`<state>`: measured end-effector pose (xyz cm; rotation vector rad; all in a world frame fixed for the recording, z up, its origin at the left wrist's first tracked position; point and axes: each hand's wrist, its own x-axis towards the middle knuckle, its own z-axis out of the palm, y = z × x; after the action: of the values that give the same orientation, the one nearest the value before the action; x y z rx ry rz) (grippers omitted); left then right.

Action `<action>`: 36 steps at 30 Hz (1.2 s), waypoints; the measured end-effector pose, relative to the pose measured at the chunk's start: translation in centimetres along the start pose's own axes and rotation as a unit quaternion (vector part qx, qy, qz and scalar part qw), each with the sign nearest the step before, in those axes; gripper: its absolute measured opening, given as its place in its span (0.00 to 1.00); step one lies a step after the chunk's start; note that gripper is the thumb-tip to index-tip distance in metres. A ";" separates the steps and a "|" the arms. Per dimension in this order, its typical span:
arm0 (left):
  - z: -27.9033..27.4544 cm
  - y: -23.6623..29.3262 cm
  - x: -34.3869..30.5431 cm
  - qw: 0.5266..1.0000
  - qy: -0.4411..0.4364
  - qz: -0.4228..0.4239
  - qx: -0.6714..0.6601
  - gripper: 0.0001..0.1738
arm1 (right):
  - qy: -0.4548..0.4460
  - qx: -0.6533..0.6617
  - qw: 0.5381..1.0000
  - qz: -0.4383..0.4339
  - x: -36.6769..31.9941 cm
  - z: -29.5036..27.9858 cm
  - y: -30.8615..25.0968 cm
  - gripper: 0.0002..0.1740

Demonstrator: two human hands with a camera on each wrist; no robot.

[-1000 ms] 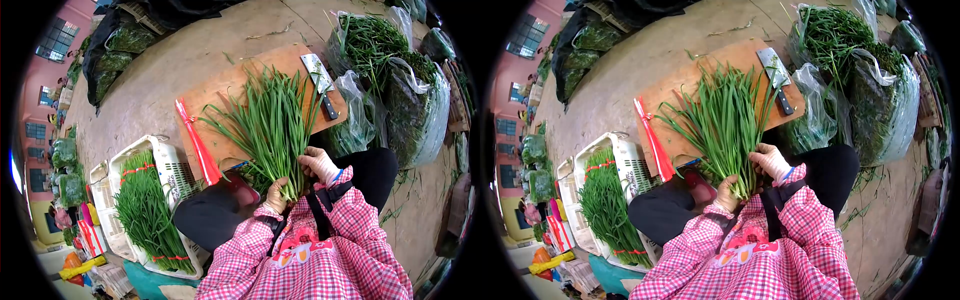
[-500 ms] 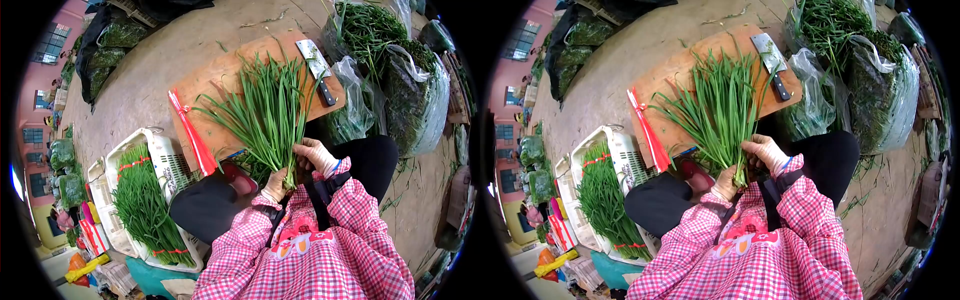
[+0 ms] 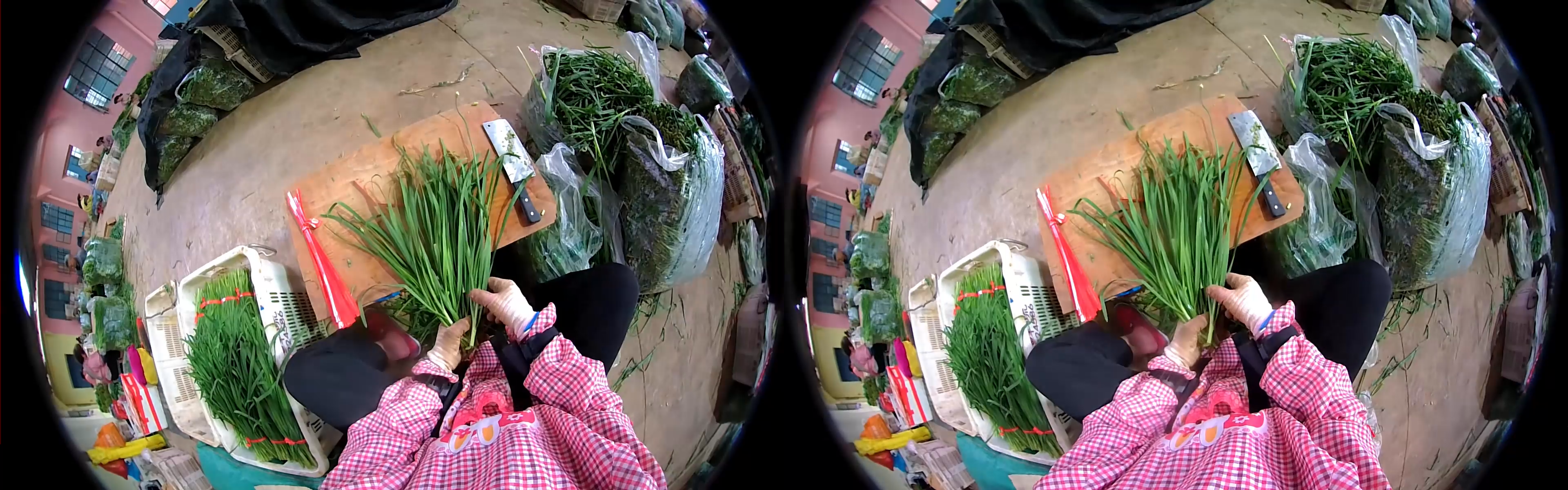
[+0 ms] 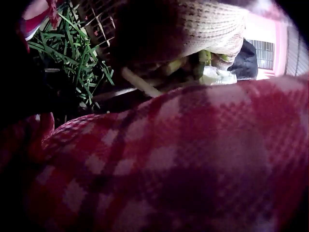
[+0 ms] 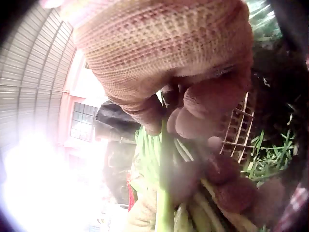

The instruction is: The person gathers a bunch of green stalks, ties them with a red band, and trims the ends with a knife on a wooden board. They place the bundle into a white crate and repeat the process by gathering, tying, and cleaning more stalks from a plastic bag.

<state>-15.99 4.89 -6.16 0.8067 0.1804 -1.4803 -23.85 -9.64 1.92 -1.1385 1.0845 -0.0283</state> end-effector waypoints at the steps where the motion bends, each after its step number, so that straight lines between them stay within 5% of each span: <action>1: 0.0 0.1 0.0 1.000 0.004 0.001 0.015 0.19 | -0.002 0.003 1.000 0.001 -0.1 -0.1 0.0 0.18; 8: 1.3 0.7 -0.6 0.988 -0.007 -0.051 -0.148 0.20 | 0.008 -0.038 0.999 -0.016 -0.1 -0.7 0.7 0.17; 13: -2.7 -0.6 0.7 0.996 0.013 -0.080 -0.037 0.16 | 0.047 0.034 0.994 -0.093 -1.1 -1.1 -0.2 0.13; 16: -1.3 0.5 -0.7 0.996 -0.017 -0.088 -0.002 0.13 | 0.078 0.069 0.984 -0.145 -4.3 -3.7 -5.3 0.08; 22: 0.0 0.9 -0.6 0.995 0.017 -0.096 -0.018 0.18 | 0.231 -0.027 0.935 -0.266 -8.4 -16.4 -17.1 0.16; 24: 0.2 1.1 -0.8 0.995 0.010 -0.094 -0.020 0.22 | 0.334 -0.079 0.890 -0.299 -7.0 -24.3 -20.0 0.23; 26: -0.4 1.0 -0.5 0.995 -0.002 -0.095 -0.005 0.23 | 0.392 0.007 0.836 -0.384 -5.9 -30.5 -21.0 0.29; 28: 0.3 1.2 -1.1 0.997 0.009 -0.077 -0.022 0.22 | 0.434 -0.026 0.814 -0.385 -7.8 -30.2 -20.9 0.32; 31: 0.5 1.7 -1.7 0.997 0.010 -0.073 0.011 0.21 | 0.259 0.000 0.916 -0.306 -7.9 -24.2 -15.4 0.28; 33: 0.9 2.0 -2.1 0.996 0.021 -0.078 0.025 0.20 | 0.161 -0.094 0.928 -0.322 -8.2 -17.5 -11.6 0.17; 34: 1.0 1.9 -2.1 0.997 0.020 -0.076 0.017 0.20 | 0.117 -0.002 0.971 -0.210 -7.6 -14.5 -9.7 0.13; 36: 1.0 1.7 -2.5 0.997 0.020 -0.076 0.002 0.21 | 0.052 0.047 0.989 -0.133 -5.0 -10.5 -5.7 0.13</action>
<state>-15.09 6.15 -3.30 0.8405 0.2737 -1.6079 -31.12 -17.18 9.51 -1.2002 1.0048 -0.3492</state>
